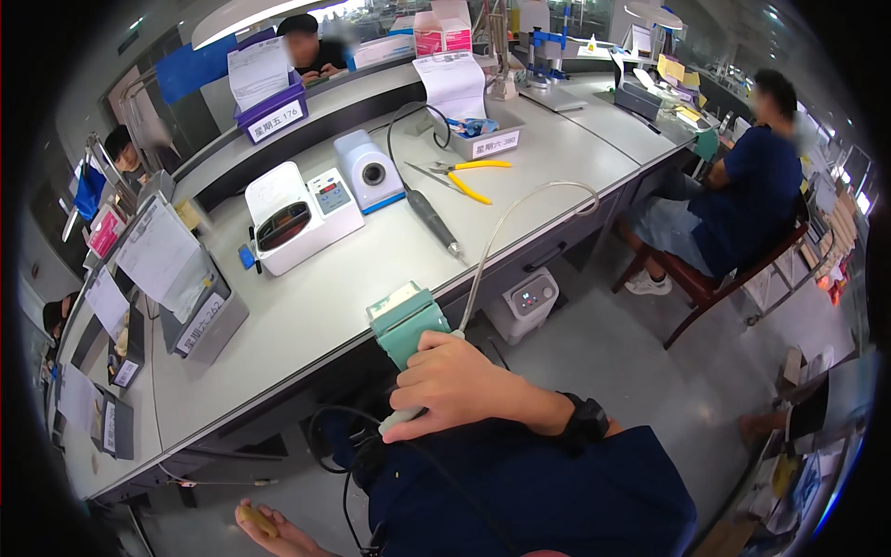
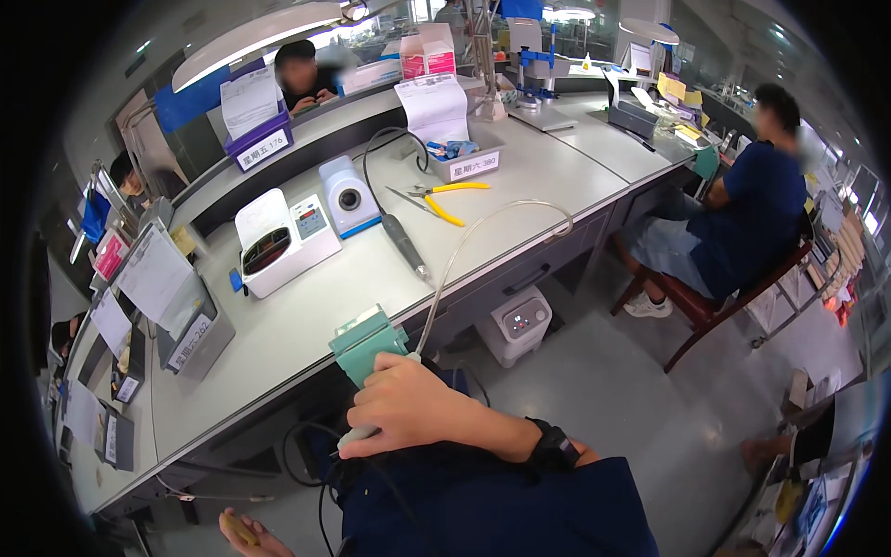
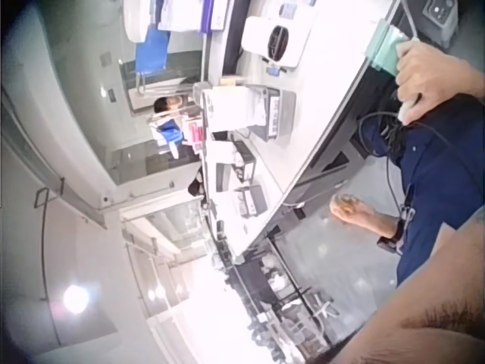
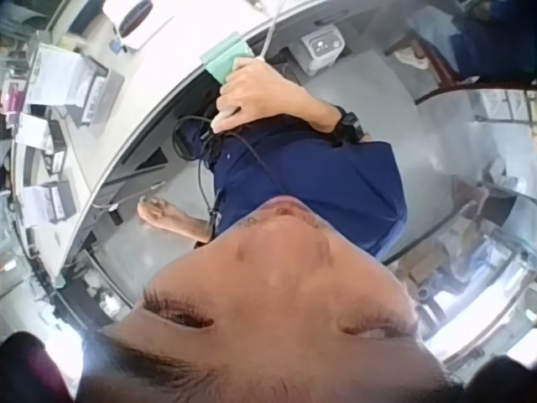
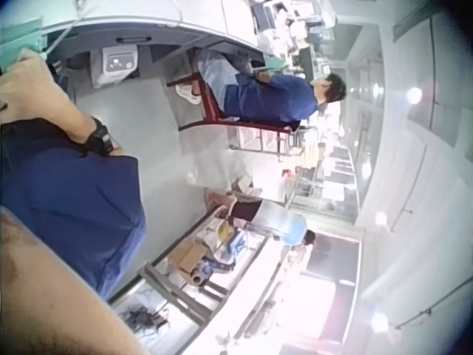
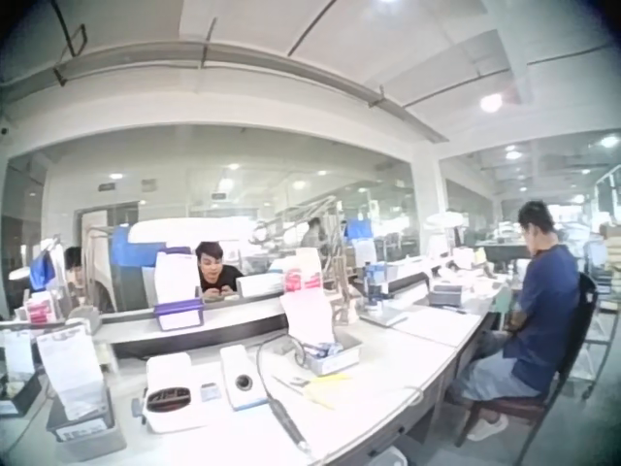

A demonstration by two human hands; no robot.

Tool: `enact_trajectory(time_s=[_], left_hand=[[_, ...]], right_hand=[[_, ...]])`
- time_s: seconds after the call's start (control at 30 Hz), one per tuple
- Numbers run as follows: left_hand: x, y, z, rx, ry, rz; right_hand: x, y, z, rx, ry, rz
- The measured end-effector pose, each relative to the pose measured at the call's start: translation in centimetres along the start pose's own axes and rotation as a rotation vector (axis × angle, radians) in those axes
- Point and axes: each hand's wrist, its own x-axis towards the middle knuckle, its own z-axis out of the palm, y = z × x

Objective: Using a rotary tool to polish and refine the edges of dental mold casts.

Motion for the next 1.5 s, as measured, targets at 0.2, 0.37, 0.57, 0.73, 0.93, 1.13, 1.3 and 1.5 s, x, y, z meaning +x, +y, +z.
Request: enact_trajectory(time_s=[0.2, 0.37, 0.57, 0.73, 0.93, 1.13, 1.3, 1.5], left_hand=[[0.8, -0.8, -1.1, -0.032, 0.187, -0.011], [-0.2, 0.5, 1.2, 0.095, 0.174, 0.038], [-0.9, 0.8, 3.1, 0.215, 0.132, 0.059], [-0.8, 0.6, 2.5, 0.209, 0.033, 0.105], [-0.9, 0.3, 2.1, 0.374, -0.004, 0.21], [-0.6, 0.1, 1.7, 0.457, -0.043, 0.206], [-1.9, 0.6, 4.2, 0.742, 0.077, 0.278], [-1.4, 0.8, 2.3, 0.768, 0.05, 0.23]], right_hand=[[-0.3, 0.1, 0.3, 0.014, -0.006, 0.003], [-0.1, 0.0, 0.1, -0.006, -0.011, -0.004], [-0.1, 0.0, 0.3, -0.007, -0.006, -0.001], [-0.1, 0.0, 0.3, -0.014, 0.005, -0.003], [-0.2, 0.1, 0.3, -0.017, 0.0, 0.004], [-0.3, 0.1, 0.2, -0.017, 0.021, 0.003], [-0.1, 0.0, 0.2, -0.013, 0.007, -0.009], [-0.2, 0.1, 0.3, -0.016, 0.009, -0.006]])
